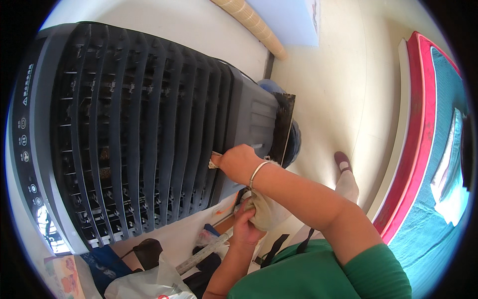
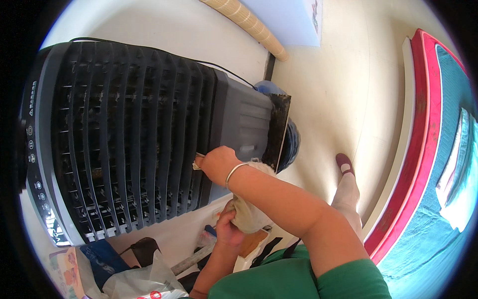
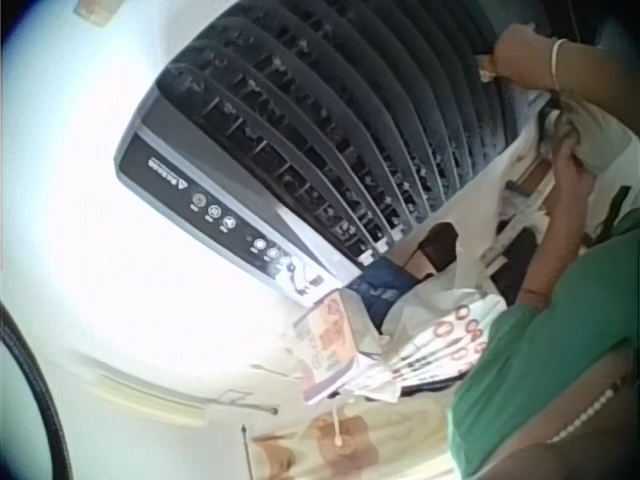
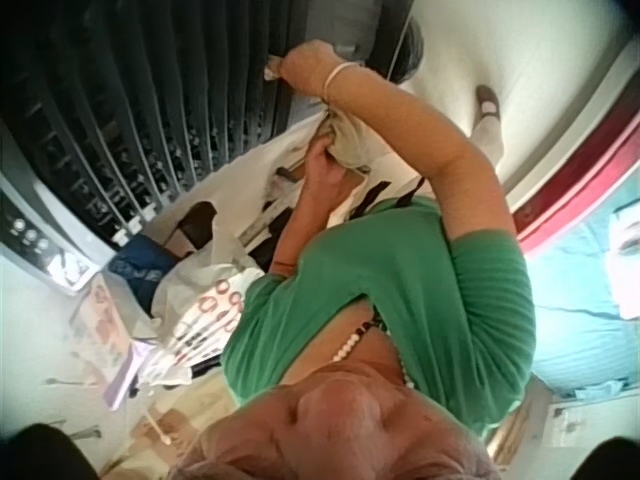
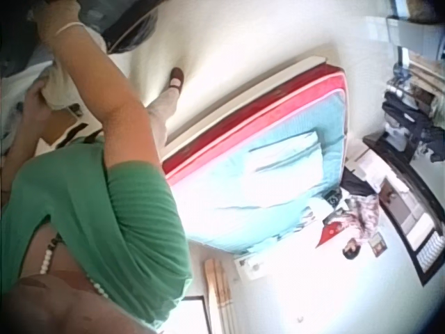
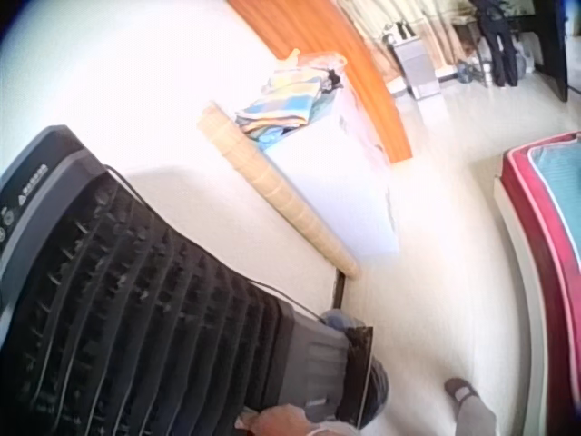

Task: The person wipes the exterior and vents of a cooling unit with a cloth, checks a wall outlet, organizes folded blankets on a storage cabinet, and wipes the edge of a door.

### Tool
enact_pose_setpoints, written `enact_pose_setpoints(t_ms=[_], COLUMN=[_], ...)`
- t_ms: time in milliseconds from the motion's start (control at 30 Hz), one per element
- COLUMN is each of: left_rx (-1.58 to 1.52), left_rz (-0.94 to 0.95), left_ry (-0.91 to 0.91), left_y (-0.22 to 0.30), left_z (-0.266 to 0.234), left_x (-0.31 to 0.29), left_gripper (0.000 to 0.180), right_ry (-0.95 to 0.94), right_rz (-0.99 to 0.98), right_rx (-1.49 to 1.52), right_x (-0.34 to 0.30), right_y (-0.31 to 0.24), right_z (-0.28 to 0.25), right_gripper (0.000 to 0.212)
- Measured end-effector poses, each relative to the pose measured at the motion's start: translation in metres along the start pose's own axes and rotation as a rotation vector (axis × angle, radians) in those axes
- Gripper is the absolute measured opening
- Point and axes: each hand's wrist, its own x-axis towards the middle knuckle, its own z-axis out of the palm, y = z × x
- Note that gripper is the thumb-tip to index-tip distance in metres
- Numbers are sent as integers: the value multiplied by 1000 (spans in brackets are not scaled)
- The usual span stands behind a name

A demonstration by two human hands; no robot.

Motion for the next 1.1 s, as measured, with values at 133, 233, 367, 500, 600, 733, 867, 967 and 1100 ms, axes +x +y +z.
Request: enact_pose_setpoints(t_ms=[133, 233, 367, 500, 600, 733, 867, 967, 1100], left_rx=[54, 66, 77, 68, 48, 69, 71, 107, -1], left_rz=[27, 33, 27, 18, 14, 34, 15, 6, 16], left_ry=[25, 45, 83, 92, 75, 88, 91, 120, 118], left_y=[1, 0, -5, -3, -1, -5, -8, -6, 0], left_z=[-3, -12, -22, -20, -19, -18, -21, -7, 6], left_x=[-1, -4, -10, -14, -11, -12, -12, -10, 1], left_gripper=[50, 51, 52, 53, 52, 50, 50, 50, 48], right_ry=[5, 74, -5, 62, 100, 133, 65, 176, 221], right_rz=[41, 37, 14, 80, 70, 5, -12, 31, 152], right_rx=[27, 96, 155, 89, 99, 121, 88, 64, 62], right_x=[-1, -3, -7, -5, -4, -11, -15, -11, -4], right_y=[-2, -12, -22, -14, -15, -35, -18, 4, 22], right_z=[7, 21, 29, 16, 27, 44, 34, 19, -7], right_gripper=[32, 35, 41, 37, 43, 48, 47, 47, 48])
